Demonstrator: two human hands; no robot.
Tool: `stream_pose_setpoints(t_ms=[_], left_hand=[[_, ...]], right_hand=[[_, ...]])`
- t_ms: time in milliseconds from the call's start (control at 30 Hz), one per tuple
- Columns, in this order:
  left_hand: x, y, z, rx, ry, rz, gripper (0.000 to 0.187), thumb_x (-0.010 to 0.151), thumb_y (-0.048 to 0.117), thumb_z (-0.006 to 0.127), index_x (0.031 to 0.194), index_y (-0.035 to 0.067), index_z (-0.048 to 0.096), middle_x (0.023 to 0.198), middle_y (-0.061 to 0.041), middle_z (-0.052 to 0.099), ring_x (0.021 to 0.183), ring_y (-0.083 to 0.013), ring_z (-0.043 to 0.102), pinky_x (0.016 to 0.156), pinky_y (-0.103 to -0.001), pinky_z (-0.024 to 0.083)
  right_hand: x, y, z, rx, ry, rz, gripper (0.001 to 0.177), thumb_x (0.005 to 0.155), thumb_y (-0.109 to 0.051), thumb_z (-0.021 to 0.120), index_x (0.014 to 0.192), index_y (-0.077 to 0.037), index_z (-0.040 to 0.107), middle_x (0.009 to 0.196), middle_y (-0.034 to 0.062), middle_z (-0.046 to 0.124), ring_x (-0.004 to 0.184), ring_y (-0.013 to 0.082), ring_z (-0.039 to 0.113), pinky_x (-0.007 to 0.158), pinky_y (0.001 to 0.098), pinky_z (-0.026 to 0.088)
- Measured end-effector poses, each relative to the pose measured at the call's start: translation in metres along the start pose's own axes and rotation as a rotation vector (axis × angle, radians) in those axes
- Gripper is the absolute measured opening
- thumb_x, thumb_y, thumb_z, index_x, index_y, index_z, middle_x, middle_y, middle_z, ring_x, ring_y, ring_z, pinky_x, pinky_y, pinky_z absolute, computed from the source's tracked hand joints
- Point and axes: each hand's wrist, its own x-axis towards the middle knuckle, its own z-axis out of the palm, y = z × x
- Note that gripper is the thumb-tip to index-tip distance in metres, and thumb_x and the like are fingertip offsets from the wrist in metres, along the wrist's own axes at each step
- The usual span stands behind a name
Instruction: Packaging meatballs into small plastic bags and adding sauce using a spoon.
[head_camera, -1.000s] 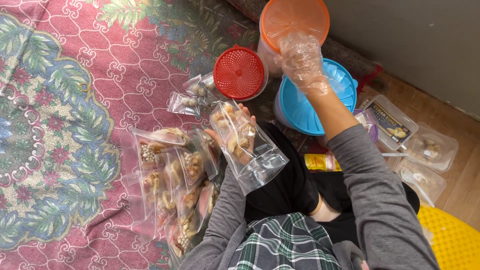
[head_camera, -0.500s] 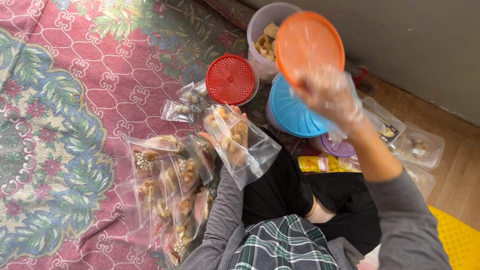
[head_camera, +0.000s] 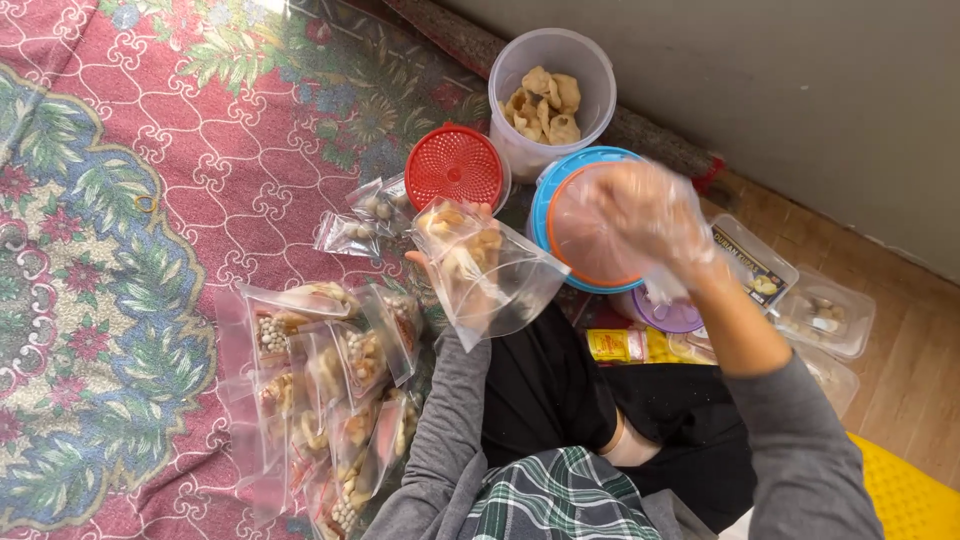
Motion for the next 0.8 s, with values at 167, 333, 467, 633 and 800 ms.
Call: stream_pose_setpoints(t_ms=[167,333,467,633,800], left_hand=[[0.007,-0.007,0.016,0.196,0.098,-0.023,0.101,0.083,0.079,0.054,0.145,0.0,0.045,0.144,-0.023,0.053,0.134,-0.0378,0.054,0.113,-0.049,0.047],[0.012,-0.005,0.018,0.208,0.158,-0.036,0.101,0.082,0.075,0.06,0.148,0.0,0.043,0.143,-0.021,0.054,0.13,-0.0363,0.056,0.109,-0.049,0.049],[0.015,0.004,0.002,0.21,0.158,-0.122,0.106,0.078,0.078,0.061,0.149,0.002,0.042,0.141,-0.028,0.055,0.123,-0.0403,0.061,0.105,-0.052,0.052],[0.022,0.003,-0.002,0.298,0.178,-0.035,0.103,0.081,0.075,0.059,0.149,0.0,0.042,0.146,-0.022,0.052,0.13,-0.0394,0.056,0.108,-0.056,0.047],[0.022,0.001,0.009,0.377,0.26,0.004,0.106,0.078,0.08,0.056,0.147,0.0,0.045,0.143,-0.022,0.055,0.128,-0.0392,0.057,0.105,-0.055,0.049]], right_hand=[[0.102,0.02,0.039,0.367,-0.108,0.15,0.014,0.103,-0.013,0.054,0.107,-0.006,0.065,0.115,0.015,0.068,0.098,0.0361,0.064,0.081,0.0512,0.049],[0.161,0.023,0.11,0.104,-0.723,0.534,0.07,0.093,-0.003,0.057,0.154,-0.006,0.023,0.145,0.0238,0.04,0.121,0.0448,0.056,0.096,0.0506,0.051],[0.165,0.036,0.156,0.052,-0.681,0.526,0.098,0.061,0.011,0.079,0.144,-0.003,0.03,0.134,0.0196,0.04,0.1,0.0439,0.066,0.073,0.0518,0.059],[0.157,0.051,0.188,-0.192,-0.69,0.437,0.045,0.085,-0.006,0.07,0.127,-0.006,0.054,0.12,0.0145,0.058,0.097,0.0356,0.072,0.075,0.045,0.062],[0.167,0.032,0.106,0.095,-0.593,0.537,0.031,0.083,0.002,0.052,0.113,-0.002,0.059,0.105,0.0242,0.067,0.094,0.0453,0.066,0.078,0.0541,0.056]])
